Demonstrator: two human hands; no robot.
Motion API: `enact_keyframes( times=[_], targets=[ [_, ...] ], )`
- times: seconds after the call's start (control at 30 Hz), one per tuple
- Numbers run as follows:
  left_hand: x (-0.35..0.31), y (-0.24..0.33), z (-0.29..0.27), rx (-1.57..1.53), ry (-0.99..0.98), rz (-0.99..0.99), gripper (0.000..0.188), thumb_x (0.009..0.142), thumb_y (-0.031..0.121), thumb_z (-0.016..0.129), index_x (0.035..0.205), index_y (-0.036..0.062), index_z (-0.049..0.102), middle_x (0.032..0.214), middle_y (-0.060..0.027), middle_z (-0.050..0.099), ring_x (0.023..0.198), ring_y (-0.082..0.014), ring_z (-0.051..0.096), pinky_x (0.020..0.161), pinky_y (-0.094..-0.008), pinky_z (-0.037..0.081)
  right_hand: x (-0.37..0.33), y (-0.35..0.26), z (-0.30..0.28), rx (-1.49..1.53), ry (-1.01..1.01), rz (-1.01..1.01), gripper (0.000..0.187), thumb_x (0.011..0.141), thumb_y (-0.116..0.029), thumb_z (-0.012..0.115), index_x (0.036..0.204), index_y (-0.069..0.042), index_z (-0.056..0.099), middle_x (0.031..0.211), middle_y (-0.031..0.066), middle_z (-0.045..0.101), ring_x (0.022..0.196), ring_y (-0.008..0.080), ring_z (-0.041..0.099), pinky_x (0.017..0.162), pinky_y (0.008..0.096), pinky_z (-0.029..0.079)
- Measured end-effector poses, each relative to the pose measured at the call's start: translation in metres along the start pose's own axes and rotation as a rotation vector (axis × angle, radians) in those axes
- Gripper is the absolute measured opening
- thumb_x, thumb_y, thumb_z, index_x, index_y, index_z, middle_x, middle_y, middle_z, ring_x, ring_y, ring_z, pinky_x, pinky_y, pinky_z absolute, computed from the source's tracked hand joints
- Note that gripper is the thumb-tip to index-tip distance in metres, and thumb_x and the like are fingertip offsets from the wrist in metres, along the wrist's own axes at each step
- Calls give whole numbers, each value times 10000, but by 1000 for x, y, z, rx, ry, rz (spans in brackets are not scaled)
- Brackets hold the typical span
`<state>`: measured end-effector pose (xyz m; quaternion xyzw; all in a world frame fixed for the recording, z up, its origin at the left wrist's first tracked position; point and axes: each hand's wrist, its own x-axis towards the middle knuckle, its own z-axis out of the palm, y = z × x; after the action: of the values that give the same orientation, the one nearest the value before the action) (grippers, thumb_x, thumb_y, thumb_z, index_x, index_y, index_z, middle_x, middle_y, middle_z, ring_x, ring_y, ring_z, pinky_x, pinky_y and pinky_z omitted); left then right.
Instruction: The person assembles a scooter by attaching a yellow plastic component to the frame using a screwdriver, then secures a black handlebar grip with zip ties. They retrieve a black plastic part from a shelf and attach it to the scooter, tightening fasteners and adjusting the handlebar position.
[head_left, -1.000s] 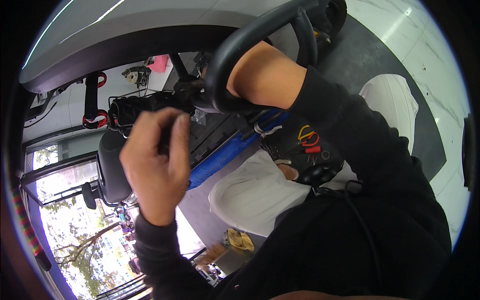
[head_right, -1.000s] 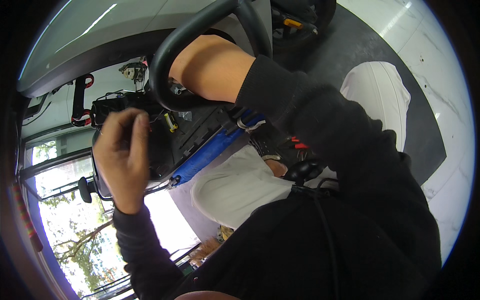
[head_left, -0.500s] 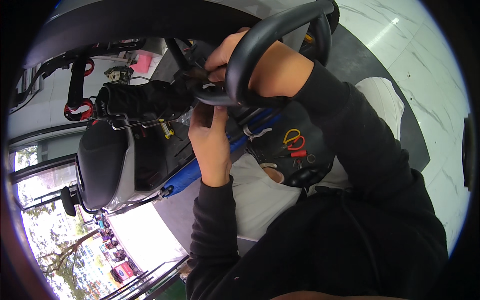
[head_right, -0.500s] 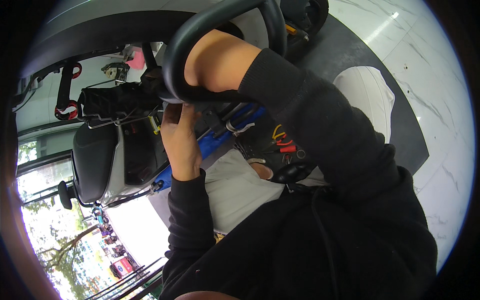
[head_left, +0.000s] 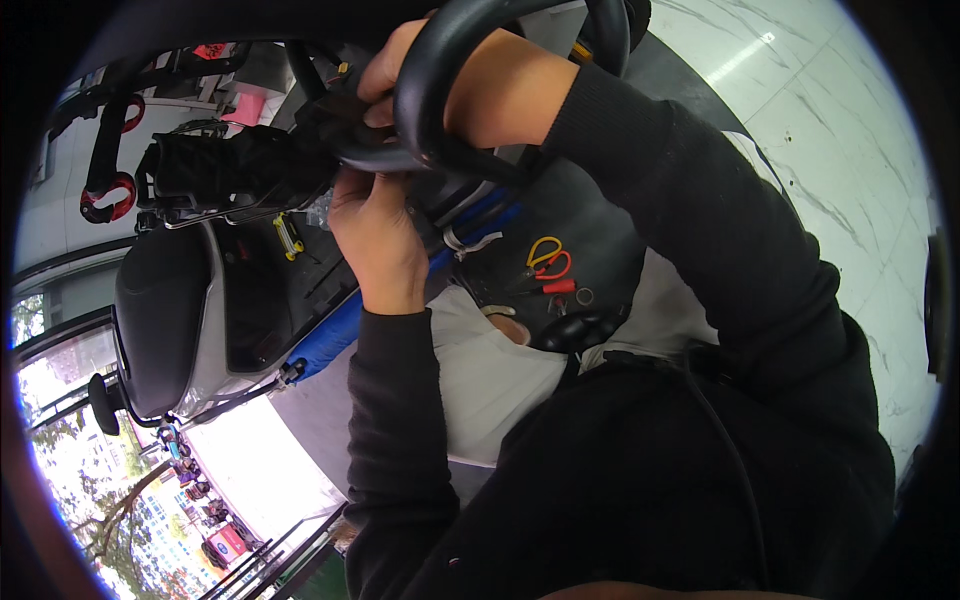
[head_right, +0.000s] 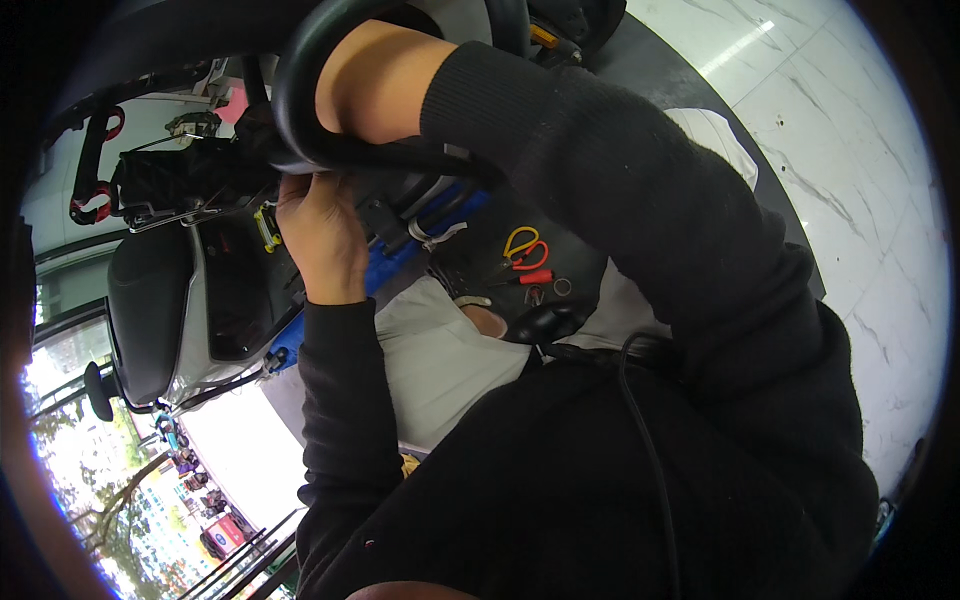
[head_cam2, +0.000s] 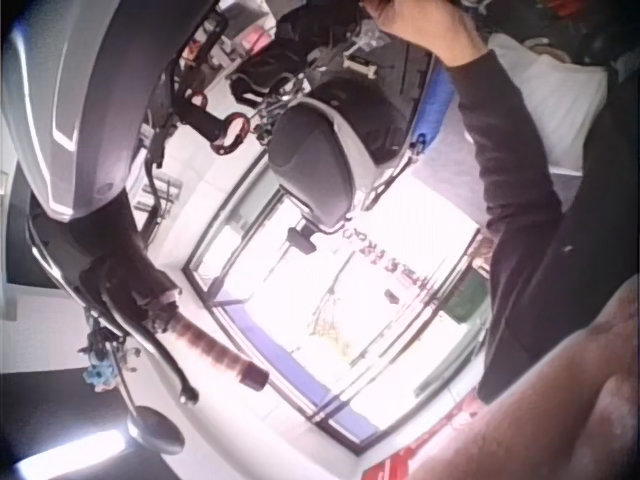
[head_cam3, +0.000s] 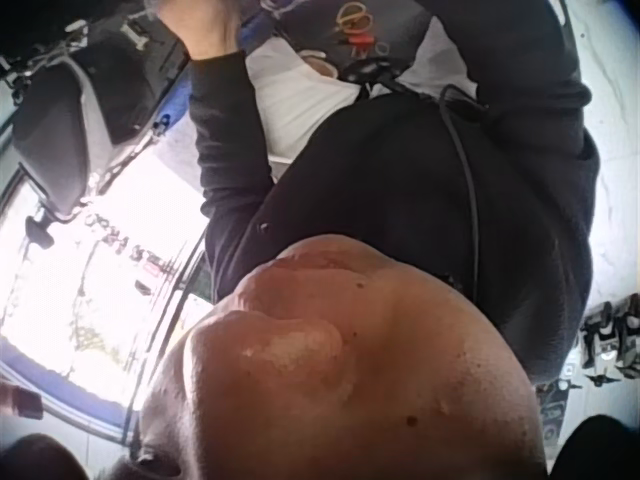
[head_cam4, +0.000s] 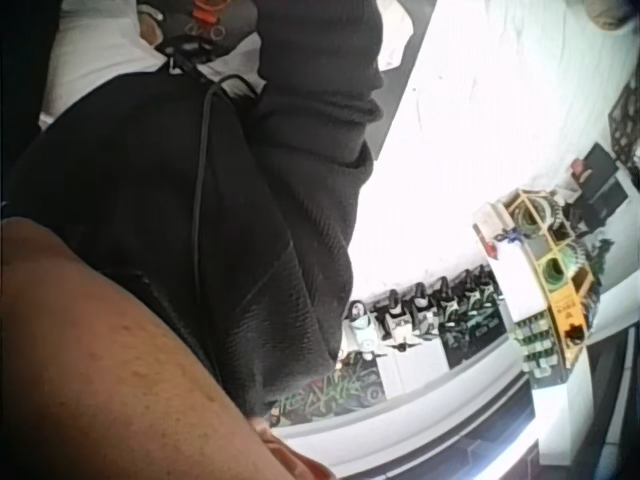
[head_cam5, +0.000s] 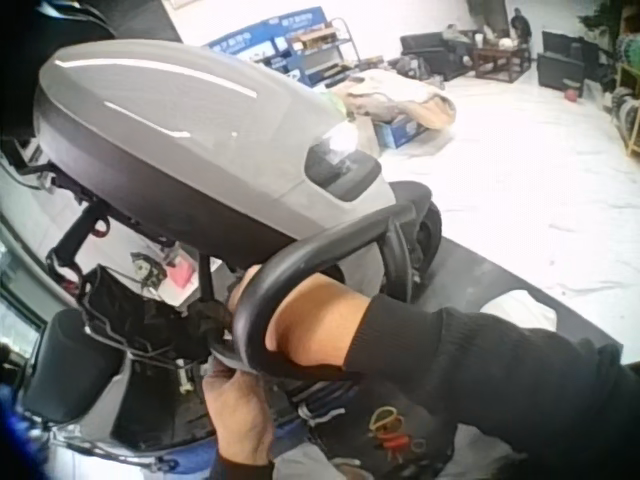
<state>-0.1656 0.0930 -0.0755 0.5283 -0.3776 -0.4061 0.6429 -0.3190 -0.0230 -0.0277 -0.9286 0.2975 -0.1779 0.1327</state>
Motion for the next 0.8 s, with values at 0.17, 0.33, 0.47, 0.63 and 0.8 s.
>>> enact_keyframes(
  times=[0.17, 0.33, 0.47, 0.63, 0.8],
  targets=[
    [3, -4, -1, 73, -35, 93, 298, 995, 22, 749, 1266, -34, 638, 1223, -118, 716, 1086, -191, 710, 971, -340, 568, 6, 6, 6, -72, 0, -65, 137, 858, -80, 697, 943, -56, 802, 860, 155, 774, 762, 307, 741, 728, 400, 607],
    [3, -2, 1, 255, 18, 192, 251, 980, 48, 772, 1197, -49, 691, 1154, -85, 739, 1009, -143, 705, 928, -299, 555, 7, 8, 15, 107, 274, -151, 175, 931, -163, 650, 999, -76, 785, 931, 124, 778, 827, 286, 746, 787, 376, 600],
    [-1, 1, 9, 246, 122, 209, 250, 932, 52, 786, 1148, -64, 736, 1062, -59, 769, 931, -103, 689, 870, -251, 535, -8, -2, 10, 107, 398, -126, 205, 945, -196, 625, 1035, -77, 765, 1001, 112, 784, 910, 269, 760, 825, 369, 597],
    [-4, -6, 19, 208, 138, 282, 354, 958, 44, 787, 1278, -70, 687, 1233, -89, 750, 1041, -129, 703, 941, -267, 541, -19, -11, 7, 471, 424, -45, 250, 995, -180, 618, 1179, -47, 721, 1138, 130, 742, 1050, 274, 731, 948, 363, 571],
    [-6, -19, 3, 87, 124, 100, 359, 1008, 84, 758, 1310, -70, 639, 1319, -104, 704, 1171, -153, 679, 987, -287, 533, -19, -12, 15, 998, 300, -50, 353, 1035, -100, 591, 1368, 17, 563, 1324, 139, 644, 1217, 245, 658, 1005, 325, 566]
  ],
)
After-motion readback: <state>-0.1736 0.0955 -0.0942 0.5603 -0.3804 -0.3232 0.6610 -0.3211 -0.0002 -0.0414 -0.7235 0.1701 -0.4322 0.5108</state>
